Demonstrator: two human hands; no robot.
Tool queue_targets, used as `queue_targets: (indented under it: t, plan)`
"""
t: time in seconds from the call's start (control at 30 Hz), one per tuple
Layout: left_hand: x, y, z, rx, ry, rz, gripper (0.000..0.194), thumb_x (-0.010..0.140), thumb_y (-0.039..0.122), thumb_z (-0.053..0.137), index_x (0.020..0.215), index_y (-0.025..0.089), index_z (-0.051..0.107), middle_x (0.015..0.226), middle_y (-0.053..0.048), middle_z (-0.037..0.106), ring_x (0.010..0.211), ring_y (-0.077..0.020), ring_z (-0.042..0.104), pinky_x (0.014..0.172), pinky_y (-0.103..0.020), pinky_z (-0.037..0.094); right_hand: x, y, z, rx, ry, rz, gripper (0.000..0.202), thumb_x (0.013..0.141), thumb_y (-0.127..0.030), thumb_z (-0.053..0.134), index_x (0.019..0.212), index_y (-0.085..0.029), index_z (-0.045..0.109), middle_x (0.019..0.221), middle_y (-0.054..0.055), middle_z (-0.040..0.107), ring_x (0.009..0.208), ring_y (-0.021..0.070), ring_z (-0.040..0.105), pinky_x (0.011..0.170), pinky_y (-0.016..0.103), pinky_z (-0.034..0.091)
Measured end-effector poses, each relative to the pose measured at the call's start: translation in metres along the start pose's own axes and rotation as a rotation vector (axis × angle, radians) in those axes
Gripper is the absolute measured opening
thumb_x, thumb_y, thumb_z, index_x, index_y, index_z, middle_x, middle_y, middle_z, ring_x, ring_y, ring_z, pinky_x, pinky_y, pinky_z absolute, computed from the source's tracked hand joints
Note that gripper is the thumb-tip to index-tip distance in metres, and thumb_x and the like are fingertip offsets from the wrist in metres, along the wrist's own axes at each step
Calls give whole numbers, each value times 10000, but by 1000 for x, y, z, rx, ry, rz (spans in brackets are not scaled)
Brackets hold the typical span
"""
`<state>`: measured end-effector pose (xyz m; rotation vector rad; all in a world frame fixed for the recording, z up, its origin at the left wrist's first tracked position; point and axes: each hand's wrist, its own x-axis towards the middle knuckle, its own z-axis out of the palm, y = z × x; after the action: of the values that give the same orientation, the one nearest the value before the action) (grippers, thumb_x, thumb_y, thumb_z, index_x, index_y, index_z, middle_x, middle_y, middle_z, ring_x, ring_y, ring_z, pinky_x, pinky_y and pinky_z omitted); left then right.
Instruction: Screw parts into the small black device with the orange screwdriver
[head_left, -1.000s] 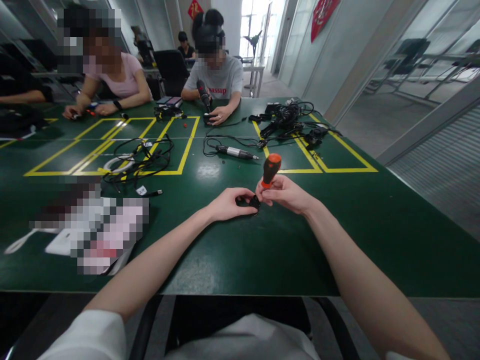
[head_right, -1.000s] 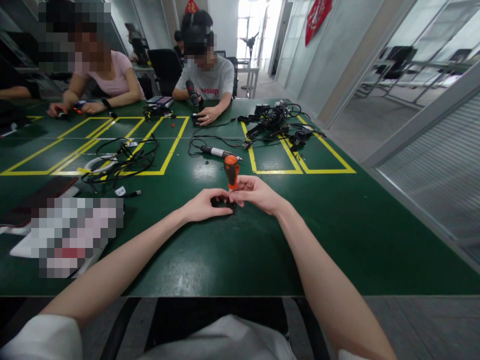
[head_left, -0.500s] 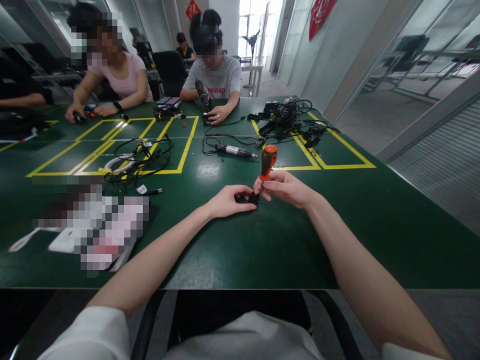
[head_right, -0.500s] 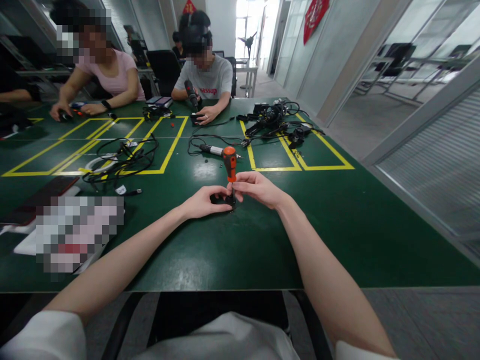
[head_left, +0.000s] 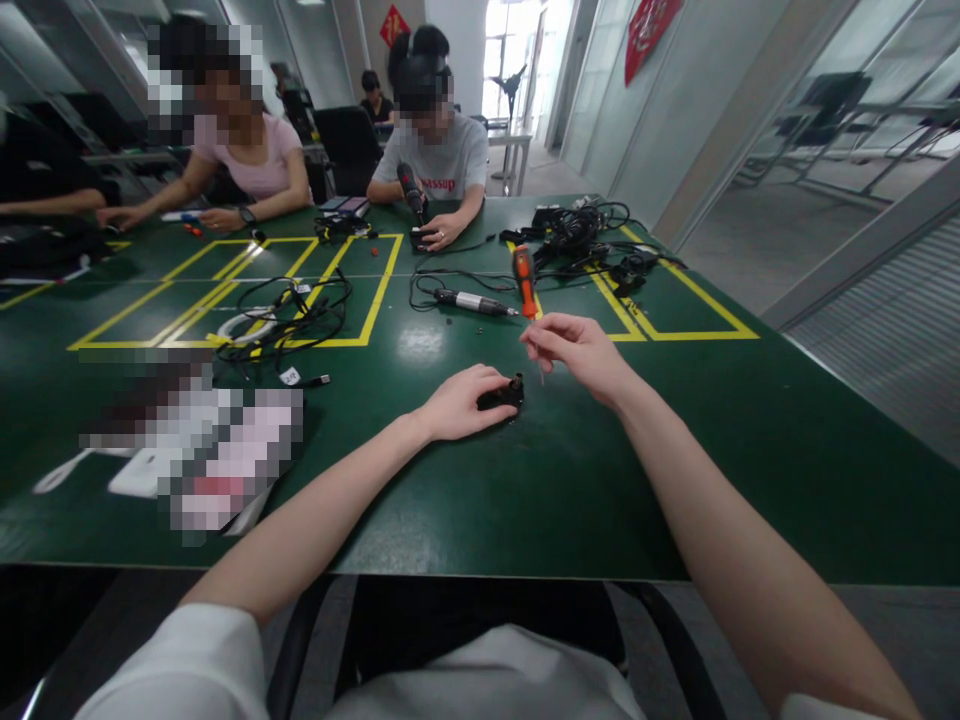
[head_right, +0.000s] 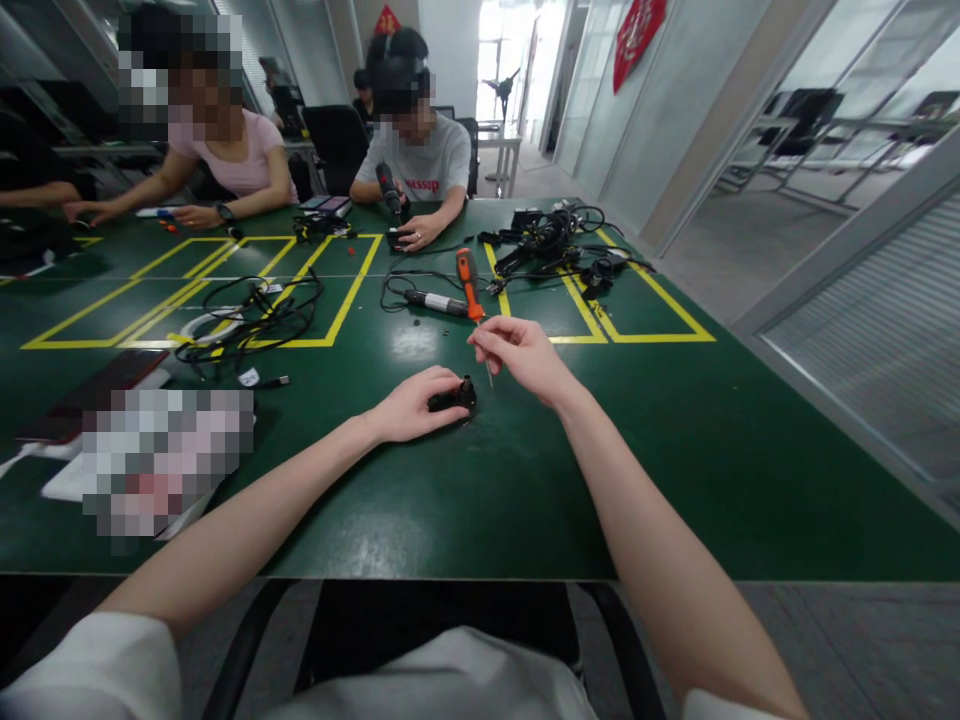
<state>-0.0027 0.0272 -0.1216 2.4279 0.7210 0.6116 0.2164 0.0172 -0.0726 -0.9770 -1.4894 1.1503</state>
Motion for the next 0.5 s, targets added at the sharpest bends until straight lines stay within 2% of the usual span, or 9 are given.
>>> queue_targets:
  t: [0.13, 0.27, 0.33, 0.4, 0.5]
  plan:
    - [0, 1, 0, 54, -20, 17, 298, 984, 415, 627, 1130, 168, 703, 1123, -123, 693, 1059, -266, 623, 963, -388, 502, 4, 4, -13, -339, -34, 69, 248, 862, -409, 755, 782, -177, 720, 642, 11, 656, 487, 113, 473, 505, 280, 359]
    - [1, 1, 1, 63, -35, 42, 278, 999, 412, 612, 1093, 161, 683, 1072, -118, 688, 1029, -268, 614, 938, -390, 497, 0, 15, -26, -855, -57, 126, 175, 884, -258, 695, 725, -186, 716, 654, 47, 685, 598, 180, 566, 602, 312, 367]
    - [1, 1, 1, 71, -37, 29, 255, 1005, 406, 605, 1065, 166, 667, 1059, -109, 680, 1008, -258, 608, 919, -382, 497, -4, 19, -30, -1073, -87, 137, 169, 887, -235, 683, 729, -190, 719, 713, 72, 713, 658, 207, 601, 625, 319, 366]
    - [2, 2, 0, 82, -40, 2, 239, 1016, 408, 585, 1014, 176, 643, 1032, -93, 669, 981, -244, 600, 893, -369, 497, -8, 21, -31, -1205, -101, 147, 163, 901, -235, 668, 754, -191, 722, 772, 88, 736, 707, 229, 636, 641, 321, 384]
    - [2, 5, -1, 89, -47, -28, 267, 1022, 423, 562, 908, 184, 586, 954, -71, 642, 923, -230, 582, 844, -351, 487, -14, 23, -30, -1287, -56, 149, 162, 908, -239, 657, 766, -195, 722, 812, 92, 751, 753, 250, 674, 655, 323, 415]
